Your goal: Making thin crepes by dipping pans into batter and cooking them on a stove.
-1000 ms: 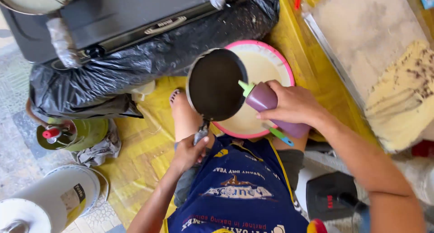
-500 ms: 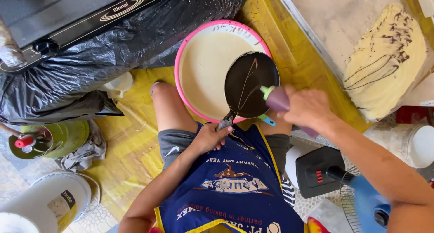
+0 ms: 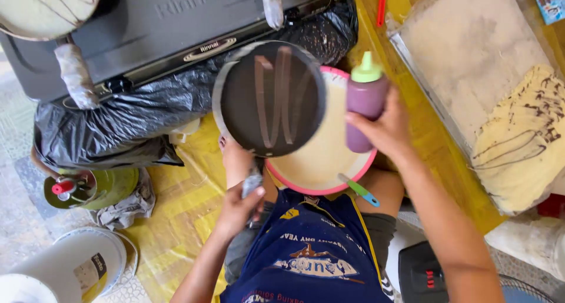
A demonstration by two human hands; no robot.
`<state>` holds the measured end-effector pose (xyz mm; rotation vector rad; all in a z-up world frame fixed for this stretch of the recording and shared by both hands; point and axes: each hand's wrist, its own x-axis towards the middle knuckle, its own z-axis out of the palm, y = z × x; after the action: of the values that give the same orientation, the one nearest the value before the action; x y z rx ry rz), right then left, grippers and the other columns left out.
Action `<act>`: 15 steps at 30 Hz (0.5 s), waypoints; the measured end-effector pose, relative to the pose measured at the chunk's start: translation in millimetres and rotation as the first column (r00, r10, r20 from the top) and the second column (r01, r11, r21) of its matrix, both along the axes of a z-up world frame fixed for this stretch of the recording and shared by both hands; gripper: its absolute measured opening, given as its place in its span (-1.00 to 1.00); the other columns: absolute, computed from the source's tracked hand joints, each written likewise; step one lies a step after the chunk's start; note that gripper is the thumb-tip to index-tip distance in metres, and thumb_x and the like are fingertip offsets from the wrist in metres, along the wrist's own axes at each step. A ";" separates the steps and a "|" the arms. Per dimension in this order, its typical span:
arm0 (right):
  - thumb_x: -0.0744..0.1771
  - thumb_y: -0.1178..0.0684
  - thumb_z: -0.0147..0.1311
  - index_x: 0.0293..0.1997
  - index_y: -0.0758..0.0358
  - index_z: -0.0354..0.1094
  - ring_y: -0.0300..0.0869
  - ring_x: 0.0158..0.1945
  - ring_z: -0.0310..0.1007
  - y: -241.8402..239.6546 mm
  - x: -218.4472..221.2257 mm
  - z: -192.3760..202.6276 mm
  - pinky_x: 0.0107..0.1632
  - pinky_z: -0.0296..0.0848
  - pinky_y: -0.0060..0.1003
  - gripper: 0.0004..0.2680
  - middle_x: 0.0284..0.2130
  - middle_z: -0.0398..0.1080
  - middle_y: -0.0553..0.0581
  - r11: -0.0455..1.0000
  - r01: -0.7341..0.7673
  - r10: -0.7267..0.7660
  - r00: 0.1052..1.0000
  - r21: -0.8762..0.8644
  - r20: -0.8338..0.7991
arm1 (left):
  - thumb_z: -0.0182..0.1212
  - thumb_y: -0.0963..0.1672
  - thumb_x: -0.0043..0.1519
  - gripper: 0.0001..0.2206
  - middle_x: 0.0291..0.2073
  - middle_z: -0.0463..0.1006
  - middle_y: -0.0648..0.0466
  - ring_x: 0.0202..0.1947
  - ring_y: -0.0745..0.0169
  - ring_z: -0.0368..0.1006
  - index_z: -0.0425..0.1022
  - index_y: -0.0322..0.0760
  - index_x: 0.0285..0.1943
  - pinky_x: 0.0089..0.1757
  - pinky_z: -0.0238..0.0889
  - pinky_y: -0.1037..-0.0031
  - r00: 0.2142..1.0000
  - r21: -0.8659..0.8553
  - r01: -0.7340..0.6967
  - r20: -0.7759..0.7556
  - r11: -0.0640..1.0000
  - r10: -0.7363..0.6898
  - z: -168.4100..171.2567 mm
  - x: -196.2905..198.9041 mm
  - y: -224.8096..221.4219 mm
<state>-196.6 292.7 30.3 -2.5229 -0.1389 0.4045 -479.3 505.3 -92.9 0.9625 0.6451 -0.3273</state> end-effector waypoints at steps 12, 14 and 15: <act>0.15 0.05 0.51 0.37 0.13 0.11 0.04 0.39 0.28 271.0 0.2 -190.6 0.35 0.35 -0.15 -0.32 0.31 0.27 0.17 0.650 -0.310 0.182 0.950 0.694 0.254 | 0.21 -0.06 0.32 -0.73 -0.69 0.37 -0.08 -0.71 0.28 0.21 0.44 -0.39 -0.30 -0.55 -0.03 0.54 0.712 0.742 -0.533 0.134 0.406 0.689 58.2 -102.7 53.8; 0.06 -0.11 0.61 0.58 0.25 -0.44 0.08 0.62 -0.26 250.0 5.0 -201.6 0.56 -0.09 -0.02 0.09 0.56 -0.28 0.34 0.706 -0.425 0.322 0.905 0.567 0.278 | 0.31 -0.15 0.23 -0.81 -0.60 0.54 -0.11 -0.67 0.19 0.42 0.57 -0.47 -0.14 -0.55 0.34 0.41 0.783 0.753 -0.481 0.137 0.450 0.607 26.1 -119.3 45.9; 0.06 -0.11 0.61 0.58 0.25 -0.44 0.08 0.62 -0.26 215.2 -0.2 -177.9 0.56 -0.09 -0.02 0.09 0.56 -0.28 0.34 0.708 -0.424 0.318 0.905 0.564 0.281 | 0.31 -0.15 0.23 -0.81 -0.60 0.54 -0.11 -0.67 0.19 0.42 0.57 -0.47 -0.14 -0.55 0.34 0.41 0.785 0.750 -0.482 0.140 0.453 0.604 28.8 -107.9 42.4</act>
<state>-196.8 507.9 -147.6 -1.8525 -0.7404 0.2459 -587.2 547.7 -64.1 1.4677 1.2525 0.5354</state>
